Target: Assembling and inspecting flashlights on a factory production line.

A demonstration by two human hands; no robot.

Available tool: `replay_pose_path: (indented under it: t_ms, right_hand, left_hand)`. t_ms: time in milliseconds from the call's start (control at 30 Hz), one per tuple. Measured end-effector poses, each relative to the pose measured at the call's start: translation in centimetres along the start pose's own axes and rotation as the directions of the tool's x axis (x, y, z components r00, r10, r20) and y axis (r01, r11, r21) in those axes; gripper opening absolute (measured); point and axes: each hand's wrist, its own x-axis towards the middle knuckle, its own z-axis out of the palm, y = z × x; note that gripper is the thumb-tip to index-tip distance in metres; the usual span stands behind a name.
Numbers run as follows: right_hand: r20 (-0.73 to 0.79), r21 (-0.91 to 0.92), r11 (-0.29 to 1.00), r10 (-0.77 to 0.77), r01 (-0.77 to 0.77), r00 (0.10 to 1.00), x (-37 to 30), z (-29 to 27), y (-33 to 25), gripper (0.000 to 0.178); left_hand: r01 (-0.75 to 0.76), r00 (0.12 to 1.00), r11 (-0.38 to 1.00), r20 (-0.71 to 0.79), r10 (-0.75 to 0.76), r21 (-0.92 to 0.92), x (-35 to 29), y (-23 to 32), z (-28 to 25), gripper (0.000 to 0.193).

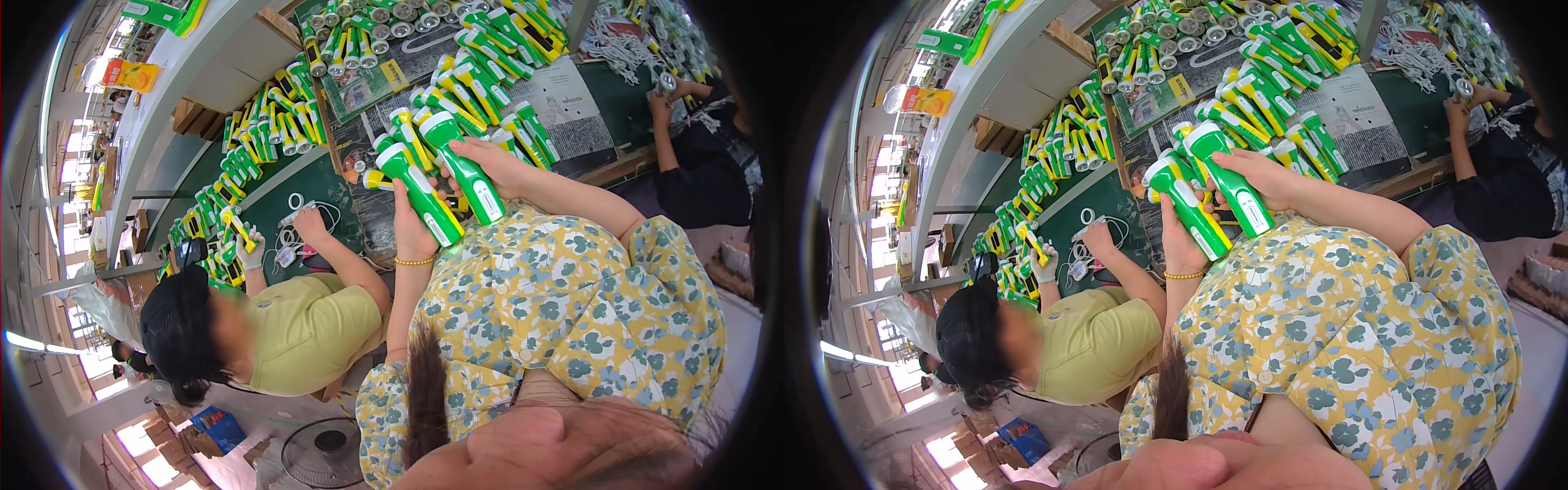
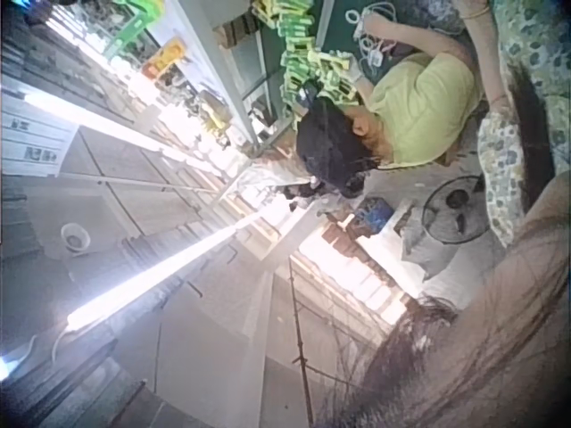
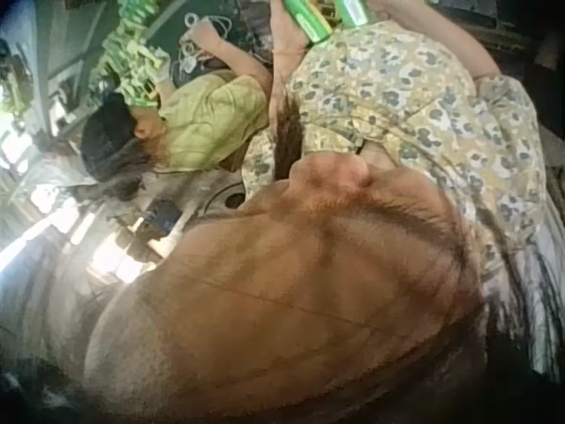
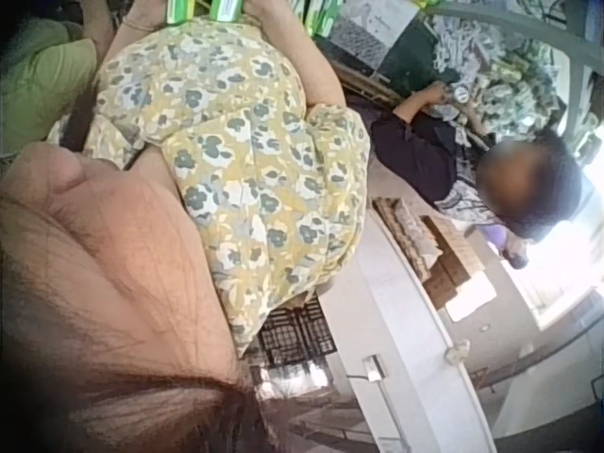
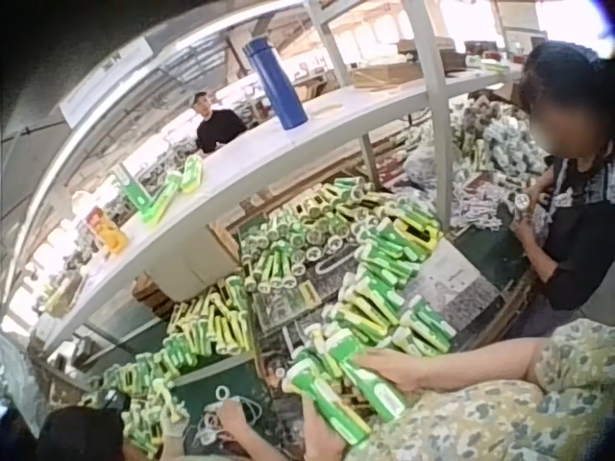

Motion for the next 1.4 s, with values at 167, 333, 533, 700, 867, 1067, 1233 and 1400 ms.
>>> replay_pose_path:
  t_ms: [167,333,533,700,867,1067,1233,1400]
  right_hand:
    - [-0.012,-0.007,0.999,-0.033,0.033,0.999,-0.1,-0.2,-0.2,0.029]
    - [-0.02,0.017,0.997,-0.074,0.075,0.997,-1.1,0.4,-0.5,0.035]
    - [-0.027,-0.127,0.943,-0.312,0.306,0.95,-1.0,0.0,-0.3,0.045]
    - [0.079,-0.358,0.843,-0.402,0.402,0.912,-1.7,1.0,-1.8,0.05]
    - [0.181,-0.547,0.697,-0.443,0.464,0.878,-2.1,0.1,-2.0,0.051]
    - [0.259,-0.666,0.532,-0.493,0.523,0.831,-1.7,-0.1,-2.6,0.054]
    - [0.3,-0.689,0.475,-0.5,0.547,0.812,-2.4,0.5,-2.6,0.057]
    - [0.389,-0.684,0.304,-0.617,0.663,0.684,-2.5,0.0,-3.5,0.059]
  left_hand:
    - [-0.022,1.0,1.0,0.004,0.022,0.016,-0.2,0.2,0.8,0.044]
    - [-0.13,0.986,0.966,0.133,0.102,0.225,-0.6,-0.3,1.3,0.037]
    - [-0.669,0.694,-0.168,0.69,0.205,0.724,-2.4,0.0,4.0,0.042]
    - [-0.687,0.655,-0.33,0.748,0.107,0.648,-2.4,-0.4,4.7,0.059]
    - [-0.67,0.702,-0.323,0.712,0.017,0.668,-2.0,-0.2,5.1,0.062]
    - [-0.671,0.686,-0.324,0.724,0.068,0.667,-2.0,-0.4,5.1,0.062]
    - [-0.705,0.631,-0.387,0.775,0.039,0.594,-2.8,0.4,4.5,0.062]
    - [-0.786,0.449,-0.416,0.885,0.125,0.457,-2.4,0.0,3.6,0.057]
